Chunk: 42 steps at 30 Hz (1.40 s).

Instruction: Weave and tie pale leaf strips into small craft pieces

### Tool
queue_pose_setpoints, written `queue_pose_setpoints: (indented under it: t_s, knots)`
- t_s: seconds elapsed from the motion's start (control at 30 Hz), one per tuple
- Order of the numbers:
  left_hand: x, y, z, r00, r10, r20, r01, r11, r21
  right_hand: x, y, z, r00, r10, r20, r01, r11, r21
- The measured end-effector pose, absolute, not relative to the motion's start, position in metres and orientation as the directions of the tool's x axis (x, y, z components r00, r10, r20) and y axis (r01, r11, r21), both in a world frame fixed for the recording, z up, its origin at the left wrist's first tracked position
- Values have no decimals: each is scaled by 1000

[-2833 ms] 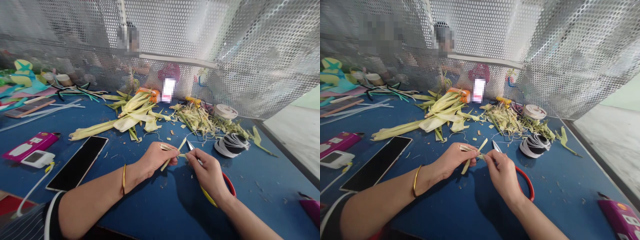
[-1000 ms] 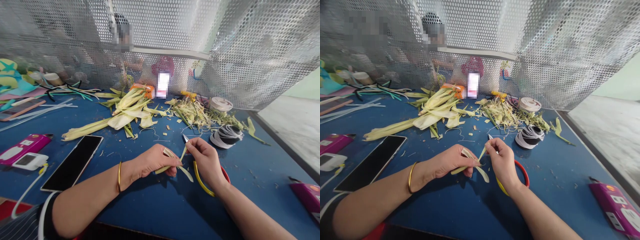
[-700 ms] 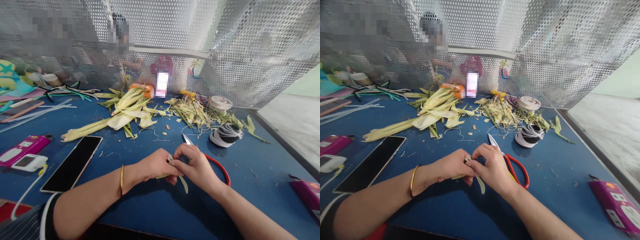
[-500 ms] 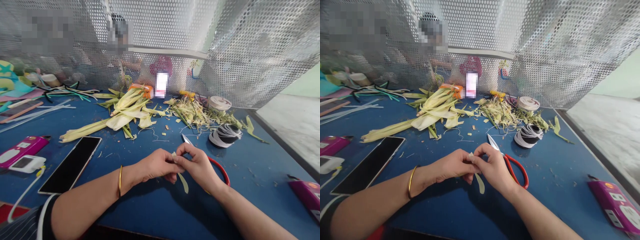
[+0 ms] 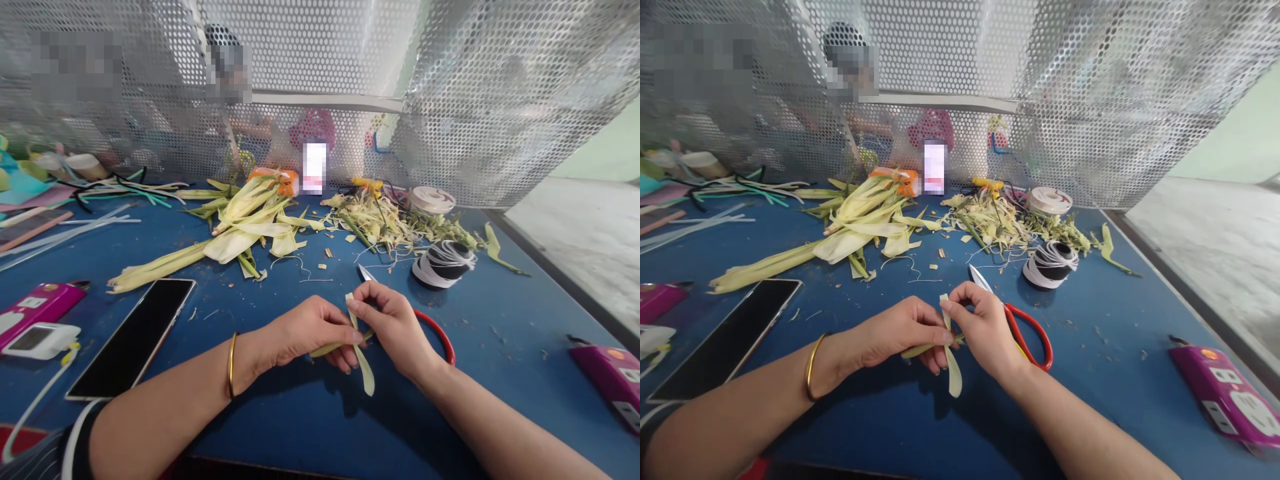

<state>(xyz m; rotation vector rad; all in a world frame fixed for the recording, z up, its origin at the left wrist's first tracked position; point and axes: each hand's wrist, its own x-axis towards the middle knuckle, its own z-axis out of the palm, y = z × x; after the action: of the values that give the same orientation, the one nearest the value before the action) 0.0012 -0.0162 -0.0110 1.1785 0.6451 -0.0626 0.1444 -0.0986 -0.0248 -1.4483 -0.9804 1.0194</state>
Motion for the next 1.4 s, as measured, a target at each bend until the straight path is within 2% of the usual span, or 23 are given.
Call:
queue_pose_setpoints:
  t_s: [0.2, 0.27, 0.33, 0.4, 0.43, 0.53, 0.6, 0.67, 0.73, 0.97, 1.4]
  knots:
    - [1, -17, -10, 835, 256, -487, 378, 377, 846, 144, -97, -32, 329, 944, 35, 287, -65, -956]
    - [3, -17, -10, 806, 314, -502, 368, 397, 841, 149, -97, -31, 342, 921, 184, 454, 9, -891]
    - [5, -17, -11, 758, 404, -512, 321, 451, 833, 153, -98, -25, 300, 841, 451, 687, 137, -713]
    - [5, -14, -11, 708, 495, -504, 238, 505, 830, 156, -102, -18, 107, 732, 673, 857, 276, -436]
    - [5, -13, -11, 689, 533, -492, 191, 521, 832, 155, -104, -16, -25, 696, 718, 891, 341, -300]
    - [2, -7, -8, 683, 586, -436, 76, 536, 841, 149, -108, -13, -387, 666, 638, 868, 496, 10]
    - [0, -4, -6, 709, 577, -405, 35, 545, 838, 144, -108, -17, -504, 675, 539, 845, 514, 146]
    - [-1, -4, -4, 723, 571, -388, 15, 549, 836, 142, -106, -21, -538, 686, 490, 838, 497, 223]
    - [0, -5, -4, 719, 580, -381, 12, 539, 842, 141, -105, -24, -529, 693, 490, 845, 483, 230]
    - [4, -11, -7, 715, 601, -358, -11, 521, 853, 142, -104, -25, -478, 663, 576, 815, 579, 10]
    - [3, -15, -7, 659, 652, -374, -64, 544, 836, 139, -110, -23, -503, 647, 574, 748, 658, -86]
